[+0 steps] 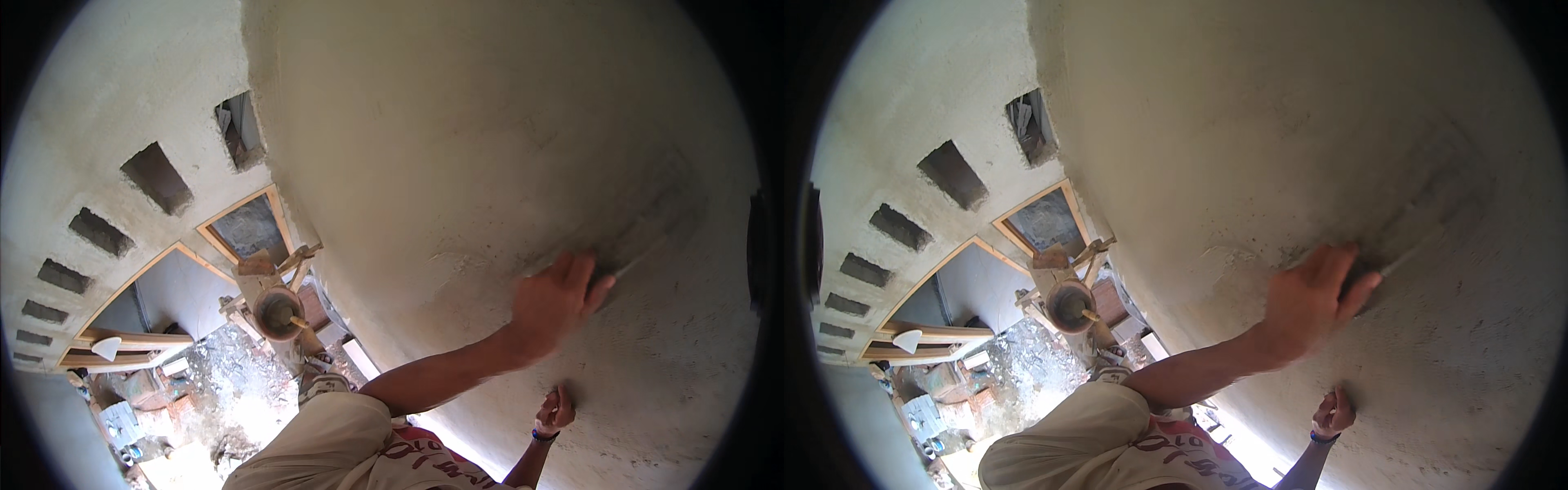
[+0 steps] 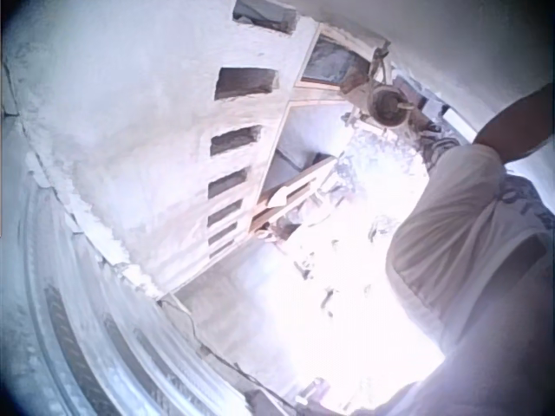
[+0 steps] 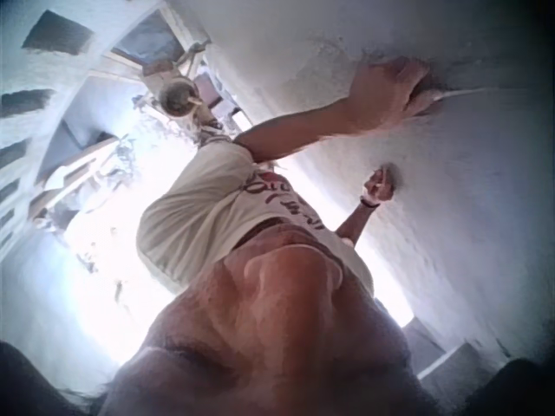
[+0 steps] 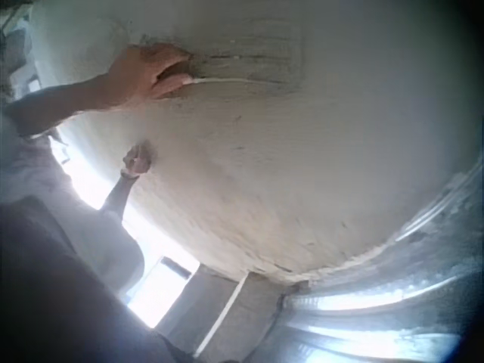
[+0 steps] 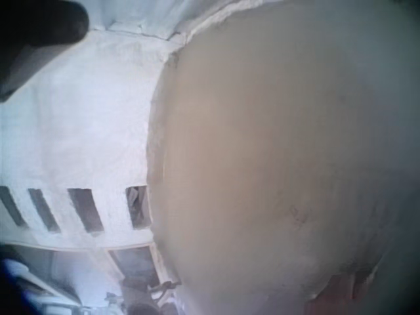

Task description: The person scoops plaster onto a hawk and then applies it to a concrete wall using a trowel, smoothing the surface with repeated strokes.

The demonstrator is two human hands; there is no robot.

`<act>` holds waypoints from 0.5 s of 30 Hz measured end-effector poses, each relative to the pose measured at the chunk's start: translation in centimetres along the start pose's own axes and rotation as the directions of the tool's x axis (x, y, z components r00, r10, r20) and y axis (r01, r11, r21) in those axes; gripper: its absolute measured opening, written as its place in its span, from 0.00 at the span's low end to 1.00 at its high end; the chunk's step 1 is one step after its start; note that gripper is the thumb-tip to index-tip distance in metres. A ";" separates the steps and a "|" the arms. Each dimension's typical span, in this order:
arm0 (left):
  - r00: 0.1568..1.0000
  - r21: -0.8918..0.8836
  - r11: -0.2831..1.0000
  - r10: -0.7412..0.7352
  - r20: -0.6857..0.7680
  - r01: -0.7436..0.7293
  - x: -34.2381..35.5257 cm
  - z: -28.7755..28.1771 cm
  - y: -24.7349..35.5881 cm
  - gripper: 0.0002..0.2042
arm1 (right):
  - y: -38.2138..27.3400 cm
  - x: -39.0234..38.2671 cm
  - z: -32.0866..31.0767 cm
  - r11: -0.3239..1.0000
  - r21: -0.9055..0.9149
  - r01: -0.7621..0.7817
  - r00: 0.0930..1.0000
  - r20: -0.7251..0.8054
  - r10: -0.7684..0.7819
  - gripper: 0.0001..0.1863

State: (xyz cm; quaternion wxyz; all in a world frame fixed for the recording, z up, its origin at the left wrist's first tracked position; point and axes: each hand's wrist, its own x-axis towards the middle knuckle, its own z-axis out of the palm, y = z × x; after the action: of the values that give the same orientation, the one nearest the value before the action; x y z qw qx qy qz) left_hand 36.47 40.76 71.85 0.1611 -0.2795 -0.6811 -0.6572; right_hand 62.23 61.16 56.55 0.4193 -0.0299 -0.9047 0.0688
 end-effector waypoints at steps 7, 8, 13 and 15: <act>0.976 -0.589 0.800 -0.202 -0.079 0.117 -9.8 -1.8 -10.2 0.14 | 1.0 -0.5 -1.4 0.975 -0.205 0.083 0.996 0.037 -0.077 0.16; 0.848 -0.727 0.539 -0.518 0.112 0.426 -12.3 -3.1 -13.9 0.12 | 1.2 -0.8 -1.4 0.971 -0.221 0.086 0.996 0.055 -0.075 0.16; 0.506 -0.942 0.126 -0.861 0.053 0.313 -20.2 -4.2 -29.4 0.16 | 0.7 -0.4 -0.5 0.986 -0.101 0.133 0.989 0.074 -0.126 0.12; 0.451 -0.936 0.139 -0.892 0.024 0.324 -20.7 -3.2 -31.2 0.16 | 1.3 -0.9 -0.7 0.992 -0.037 0.118 0.989 0.095 -0.114 0.11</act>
State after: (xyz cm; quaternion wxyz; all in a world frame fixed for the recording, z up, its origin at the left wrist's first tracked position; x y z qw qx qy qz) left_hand 33.92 34.68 34.81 -0.1141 0.2138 -0.2279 -0.9430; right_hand 63.37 62.46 56.09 0.3796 0.0171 -0.9246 0.0262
